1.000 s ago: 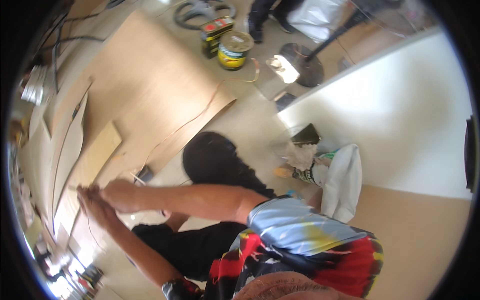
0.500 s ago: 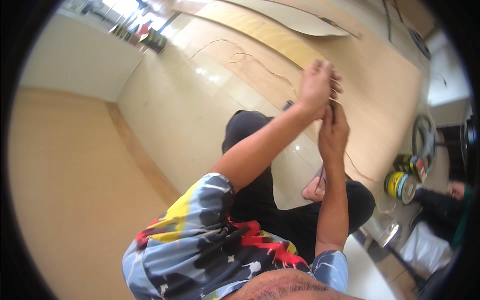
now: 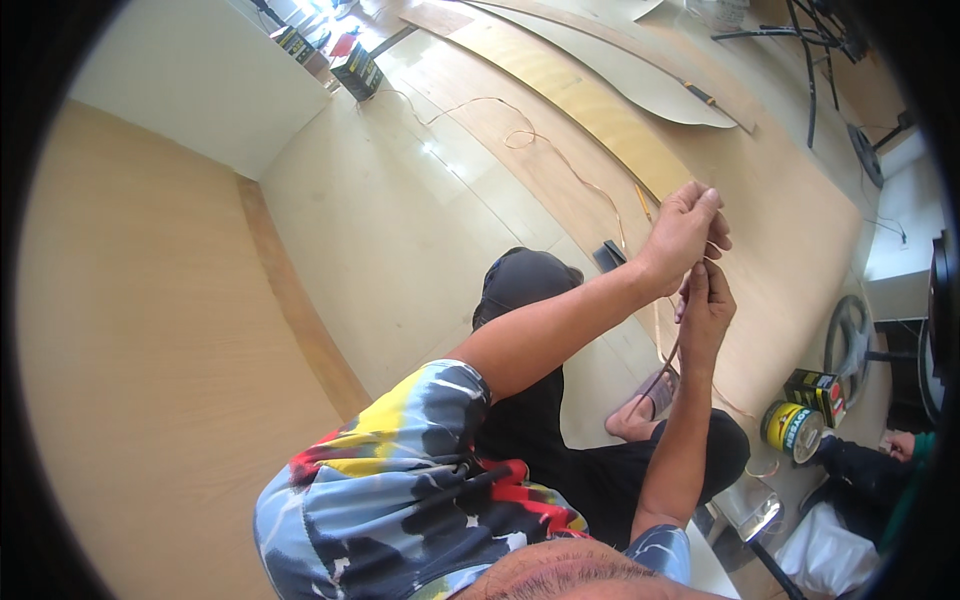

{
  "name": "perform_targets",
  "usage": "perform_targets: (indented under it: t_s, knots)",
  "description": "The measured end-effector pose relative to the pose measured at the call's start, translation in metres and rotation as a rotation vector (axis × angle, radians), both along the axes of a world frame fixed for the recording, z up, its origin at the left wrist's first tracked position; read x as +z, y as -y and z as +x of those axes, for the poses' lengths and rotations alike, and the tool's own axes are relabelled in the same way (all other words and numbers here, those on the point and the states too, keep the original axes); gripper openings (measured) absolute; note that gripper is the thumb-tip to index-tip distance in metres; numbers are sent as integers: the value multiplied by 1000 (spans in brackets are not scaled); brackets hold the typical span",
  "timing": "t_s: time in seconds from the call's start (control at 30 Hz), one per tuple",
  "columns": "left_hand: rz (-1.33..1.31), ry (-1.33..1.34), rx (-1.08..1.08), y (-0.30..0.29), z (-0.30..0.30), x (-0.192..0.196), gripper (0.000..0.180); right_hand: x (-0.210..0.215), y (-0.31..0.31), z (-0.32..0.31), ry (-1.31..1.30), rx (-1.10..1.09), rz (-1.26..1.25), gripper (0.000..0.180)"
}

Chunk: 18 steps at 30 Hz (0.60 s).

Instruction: The person sits on the floor and repeatedly bends, twists, and snaps thin wooden strips by hand. They handle the strips one at a time, testing their flexibility and breaking off small pieces, then placing the pieces on the floor.

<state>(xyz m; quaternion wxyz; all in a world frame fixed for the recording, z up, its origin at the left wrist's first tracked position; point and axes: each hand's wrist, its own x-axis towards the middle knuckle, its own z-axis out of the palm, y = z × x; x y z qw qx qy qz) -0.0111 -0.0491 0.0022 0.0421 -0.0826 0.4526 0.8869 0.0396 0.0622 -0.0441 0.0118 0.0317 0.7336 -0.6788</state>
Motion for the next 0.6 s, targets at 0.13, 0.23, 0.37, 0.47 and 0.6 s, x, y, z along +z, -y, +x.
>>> perform_targets:
  t_s: [0.13,0.23,0.37,0.47,0.6]
  knots:
    - [-187,-188,-36,-5,1,-3,20,6,-7,-2,-63,-3,-100,26]
    - [-320,-261,-83,-12,7,-6,17,8,-14,-3,-101,-32,-121,25]
    - [-362,-231,-189,-20,17,-5,17,8,-23,-3,-102,-82,-159,26]
    - [-408,-270,-186,-20,19,1,18,9,-23,-2,-110,-85,-162,26]
    - [-566,-306,-156,-19,19,6,19,10,-18,-2,-89,-129,-199,26]
